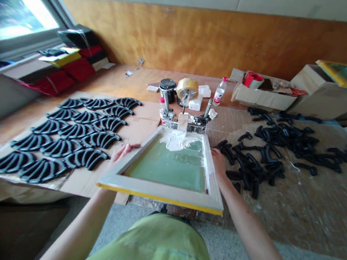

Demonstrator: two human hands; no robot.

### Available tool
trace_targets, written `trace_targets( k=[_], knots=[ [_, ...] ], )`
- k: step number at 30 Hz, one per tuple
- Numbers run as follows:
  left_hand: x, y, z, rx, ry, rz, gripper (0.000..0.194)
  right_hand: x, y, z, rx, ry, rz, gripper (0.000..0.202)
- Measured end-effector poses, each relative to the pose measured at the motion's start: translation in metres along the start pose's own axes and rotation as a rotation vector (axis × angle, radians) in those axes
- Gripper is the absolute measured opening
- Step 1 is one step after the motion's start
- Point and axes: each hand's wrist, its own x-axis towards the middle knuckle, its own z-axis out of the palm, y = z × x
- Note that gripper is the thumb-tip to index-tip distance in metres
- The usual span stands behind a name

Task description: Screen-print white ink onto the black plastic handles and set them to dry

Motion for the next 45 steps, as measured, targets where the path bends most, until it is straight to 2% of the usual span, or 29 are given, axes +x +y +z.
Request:
trace_targets(
  k=[2, 3, 5, 6, 8, 10, 12, 14, 17, 20, 22, 24, 28, 31, 34, 36, 38, 40, 42, 45],
  knots=[
    [-0.009, -0.024, -0.011, 0.056, -0.087, -0.116, 0.047, 0.016, 0.01, -0.013, -0.022, 0.105, 0.09, 0.035],
    [-0.012, -0.037, -0.014, 0.066, -0.139, -0.168, 0.048, 0.028, 0.008, -0.015, -0.017, 0.154, 0.11, 0.033],
    [-0.015, -0.063, -0.018, 0.086, -0.217, -0.232, 0.056, 0.056, -0.009, -0.014, 0.002, 0.209, 0.063, 0.04],
    [-0.015, -0.075, -0.017, 0.108, -0.234, -0.244, 0.062, 0.071, -0.022, -0.01, 0.011, 0.197, 0.004, 0.046],
    [-0.013, -0.095, -0.016, 0.175, -0.238, -0.244, 0.069, 0.097, -0.048, 0.001, 0.003, 0.102, -0.109, 0.051],
    [-0.01, -0.108, -0.014, 0.225, -0.231, -0.233, 0.069, 0.114, -0.066, 0.012, -0.025, -0.029, -0.137, 0.041],
    [-0.009, -0.115, -0.013, 0.249, -0.225, -0.229, 0.067, 0.12, -0.07, 0.02, -0.057, -0.17, -0.112, 0.025],
    [-0.008, -0.119, -0.014, 0.273, -0.211, -0.222, 0.064, 0.118, -0.065, 0.025, -0.088, -0.265, -0.073, 0.016],
    [-0.007, -0.123, -0.015, 0.295, -0.192, -0.211, 0.061, 0.107, -0.056, 0.031, -0.16, -0.265, 0.007, 0.015],
    [-0.007, -0.127, -0.014, 0.275, -0.167, -0.219, 0.06, 0.088, -0.064, 0.037, -0.192, -0.212, 0.02, 0.015],
    [-0.008, -0.129, -0.013, 0.259, -0.154, -0.226, 0.061, 0.071, -0.074, 0.038, -0.17, -0.216, -0.071, 0.017],
    [-0.008, -0.132, -0.013, 0.246, -0.154, -0.229, 0.06, 0.055, -0.083, 0.034, -0.134, -0.253, -0.225, 0.02],
    [-0.008, -0.134, -0.013, 0.254, -0.151, -0.225, 0.059, 0.04, -0.081, 0.015, -0.039, -0.319, -0.487, 0.019],
    [-0.008, -0.131, -0.013, 0.247, -0.165, -0.226, 0.061, 0.048, -0.073, 0.008, 0.0, -0.318, -0.488, 0.012],
    [-0.009, -0.124, -0.013, 0.208, -0.194, -0.247, 0.063, 0.052, -0.072, 0.017, -0.038, -0.216, -0.409, 0.014],
    [-0.01, -0.12, -0.012, 0.185, -0.205, -0.256, 0.064, 0.045, -0.073, 0.024, -0.044, -0.165, -0.444, 0.018],
    [-0.011, -0.116, -0.012, 0.155, -0.21, -0.264, 0.065, 0.037, -0.073, 0.026, -0.004, -0.164, -0.514, 0.019],
    [-0.011, -0.11, -0.011, 0.122, -0.212, -0.277, 0.067, 0.038, -0.072, 0.023, 0.049, -0.172, -0.515, 0.014],
    [-0.011, -0.101, -0.012, 0.098, -0.225, -0.294, 0.069, 0.055, -0.071, 0.018, 0.084, -0.157, -0.427, 0.012],
    [-0.012, -0.076, -0.015, 0.049, -0.257, -0.3, 0.072, 0.1, -0.068, 0.01, 0.078, -0.111, -0.22, 0.041]
  ],
)
